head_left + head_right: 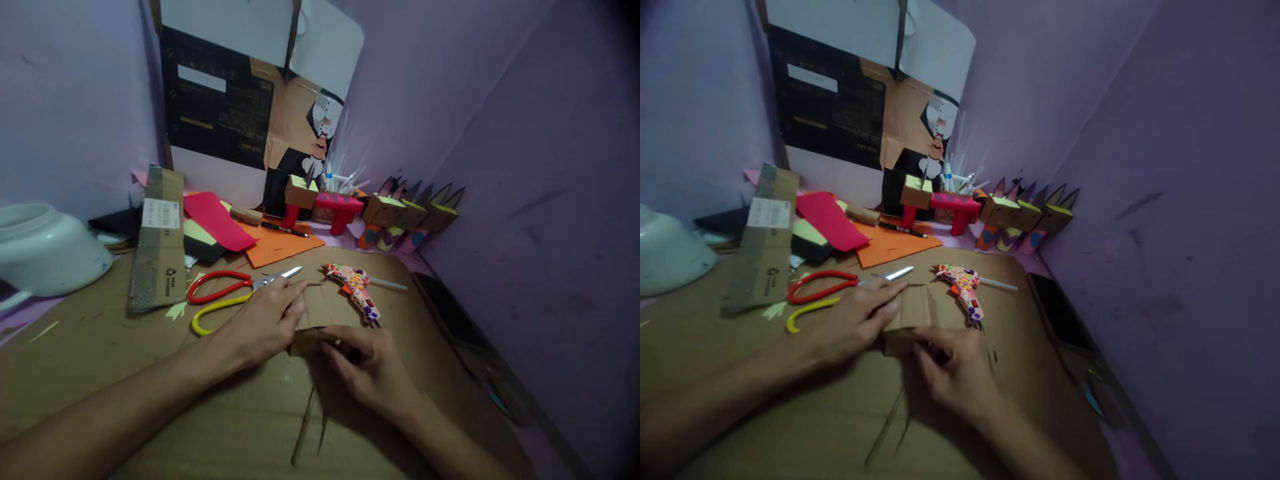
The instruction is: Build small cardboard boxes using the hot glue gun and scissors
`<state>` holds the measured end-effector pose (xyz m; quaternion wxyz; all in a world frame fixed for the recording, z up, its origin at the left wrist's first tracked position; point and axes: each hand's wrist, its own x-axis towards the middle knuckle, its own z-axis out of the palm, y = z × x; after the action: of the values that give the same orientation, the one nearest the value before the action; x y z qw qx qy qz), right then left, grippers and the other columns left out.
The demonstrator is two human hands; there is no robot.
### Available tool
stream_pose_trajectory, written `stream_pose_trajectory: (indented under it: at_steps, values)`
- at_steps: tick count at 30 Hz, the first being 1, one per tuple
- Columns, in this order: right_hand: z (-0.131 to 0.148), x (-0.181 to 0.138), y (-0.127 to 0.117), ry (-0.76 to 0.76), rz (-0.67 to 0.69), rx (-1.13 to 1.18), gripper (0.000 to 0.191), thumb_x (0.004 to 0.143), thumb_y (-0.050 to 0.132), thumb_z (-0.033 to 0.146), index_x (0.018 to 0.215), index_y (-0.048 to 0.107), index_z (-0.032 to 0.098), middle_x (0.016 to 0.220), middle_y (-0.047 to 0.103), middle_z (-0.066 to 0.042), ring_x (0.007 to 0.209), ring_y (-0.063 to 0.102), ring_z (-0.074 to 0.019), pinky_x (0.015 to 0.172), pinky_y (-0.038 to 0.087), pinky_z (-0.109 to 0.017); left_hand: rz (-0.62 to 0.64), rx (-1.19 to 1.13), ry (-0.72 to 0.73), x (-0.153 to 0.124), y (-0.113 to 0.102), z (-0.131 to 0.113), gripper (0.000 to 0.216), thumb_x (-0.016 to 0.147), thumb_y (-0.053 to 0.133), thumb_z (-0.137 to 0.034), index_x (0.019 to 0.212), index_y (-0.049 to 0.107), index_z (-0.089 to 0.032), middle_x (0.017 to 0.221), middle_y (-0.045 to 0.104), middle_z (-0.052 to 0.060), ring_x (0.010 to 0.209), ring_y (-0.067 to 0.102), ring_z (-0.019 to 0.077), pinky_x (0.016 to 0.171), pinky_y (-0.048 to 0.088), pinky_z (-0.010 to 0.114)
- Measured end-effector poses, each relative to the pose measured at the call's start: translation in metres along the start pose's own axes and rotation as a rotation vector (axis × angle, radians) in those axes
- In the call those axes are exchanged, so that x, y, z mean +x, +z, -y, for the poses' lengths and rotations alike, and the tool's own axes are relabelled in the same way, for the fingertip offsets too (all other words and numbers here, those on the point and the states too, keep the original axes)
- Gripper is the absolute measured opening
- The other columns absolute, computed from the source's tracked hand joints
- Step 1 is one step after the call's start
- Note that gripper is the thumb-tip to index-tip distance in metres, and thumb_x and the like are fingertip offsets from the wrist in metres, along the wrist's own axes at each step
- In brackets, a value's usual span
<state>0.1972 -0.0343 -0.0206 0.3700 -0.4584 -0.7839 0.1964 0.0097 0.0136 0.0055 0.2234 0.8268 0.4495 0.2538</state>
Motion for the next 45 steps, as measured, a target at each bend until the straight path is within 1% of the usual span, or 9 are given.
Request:
stream_pose_trajectory:
  at_steps: [5,9,16,20,24,28,34,40,45]
  values:
    - [0.011,0.003,0.002,0.575,0.125,0.412,0.04,0.072,0.064,0.042,0.096,0.071,0.011,0.037,0.05,0.006,0.028,0.043,-0.0091,0.03,0.033,-0.018,-0.009,-0.011,-0.01,-0.001,0.0,-0.002,0.045,0.089,0.036,-0.027,0.127,0.053,-0.009,0.119,0.058,0.016,0.108,0.055,0.0265,0.096,0.044,0.042]
    - [0.008,0.002,0.007,0.307,-0.103,0.168,0.02,0.075,0.065,0.032,0.069,0.072,0.014,0.043,0.061,0.001,0.034,0.049,-0.0094,0.035,0.036,-0.018,0.001,-0.032,0.012,-0.002,0.002,-0.002,0.046,0.09,0.037,-0.028,0.131,0.049,-0.013,0.124,0.056,0.014,0.113,0.054,0.0245,0.099,0.042,0.041]
    - [0.0,-0.008,0.0,-0.186,-0.36,-0.365,0.02,0.075,0.072,0.032,0.066,0.062,0.018,0.05,0.064,0.0,0.042,0.058,-0.0119,0.045,0.042,-0.022,-0.005,-0.004,0.047,-0.002,0.0,0.0,0.047,0.087,0.04,-0.025,0.132,0.047,-0.014,0.129,0.055,0.013,0.119,0.052,0.0251,0.102,0.04,0.041]
    - [-0.006,0.0,-0.01,-0.175,-0.314,-0.263,0.043,0.07,0.075,0.041,0.103,0.062,0.018,0.096,0.069,-0.012,0.084,0.066,-0.0244,0.063,0.052,-0.031,0.023,-0.002,0.017,-0.001,-0.005,-0.003,0.043,0.087,0.041,-0.026,0.127,0.053,-0.014,0.12,0.06,0.013,0.109,0.058,0.0246,0.096,0.045,0.041]
    - [-0.015,0.013,-0.01,-0.082,-0.031,0.053,0.065,0.072,0.073,0.044,0.129,0.051,0.023,0.141,0.043,-0.018,0.128,0.043,-0.0311,0.091,0.049,-0.044,0.08,-0.042,0.007,0.002,-0.008,-0.004,0.043,0.088,0.041,-0.027,0.128,0.053,-0.019,0.127,0.058,0.01,0.116,0.054,0.0236,0.1,0.041,0.039]
    - [-0.021,0.019,-0.006,0.026,-0.016,0.208,0.049,0.068,0.077,0.037,0.114,0.065,0.025,0.132,0.054,-0.014,0.126,0.046,-0.0298,0.101,0.039,-0.048,0.06,-0.137,0.02,0.002,-0.007,-0.001,0.048,0.089,0.042,-0.032,0.135,0.044,-0.02,0.138,0.05,0.009,0.123,0.048,0.0256,0.103,0.038,0.042]
    - [-0.023,0.019,-0.004,0.202,-0.208,0.291,0.047,0.064,0.079,0.039,0.106,0.069,0.023,0.123,0.061,-0.013,0.122,0.05,-0.0306,0.1,0.039,-0.05,0.073,-0.467,-0.136,-0.003,-0.003,0.004,0.092,0.073,0.064,-0.034,0.146,0.011,-0.016,0.103,0.065,0.011,0.075,0.063,0.0199,0.067,0.053,0.035]
    - [-0.017,0.016,-0.001,0.143,-0.172,0.31,0.054,0.067,0.077,0.032,0.117,0.06,0.026,0.123,0.054,-0.01,0.115,0.053,-0.0271,0.081,0.053,-0.037,0.084,-0.629,-0.053,-0.003,0.01,0.004,0.069,0.073,0.066,-0.02,0.135,0.035,-0.023,0.118,0.061,0.008,0.102,0.061,0.0226,0.085,0.051,0.036]
    - [-0.017,0.014,-0.001,-0.01,-0.128,0.126,0.054,0.07,0.076,0.031,0.121,0.058,0.027,0.125,0.051,-0.011,0.118,0.05,-0.0284,0.085,0.052,-0.041,-0.038,-0.298,0.008,-0.005,0.011,0.008,0.076,0.069,0.073,-0.029,0.136,0.037,-0.023,0.132,0.053,0.011,0.121,0.049,0.0292,0.099,0.042,0.045]
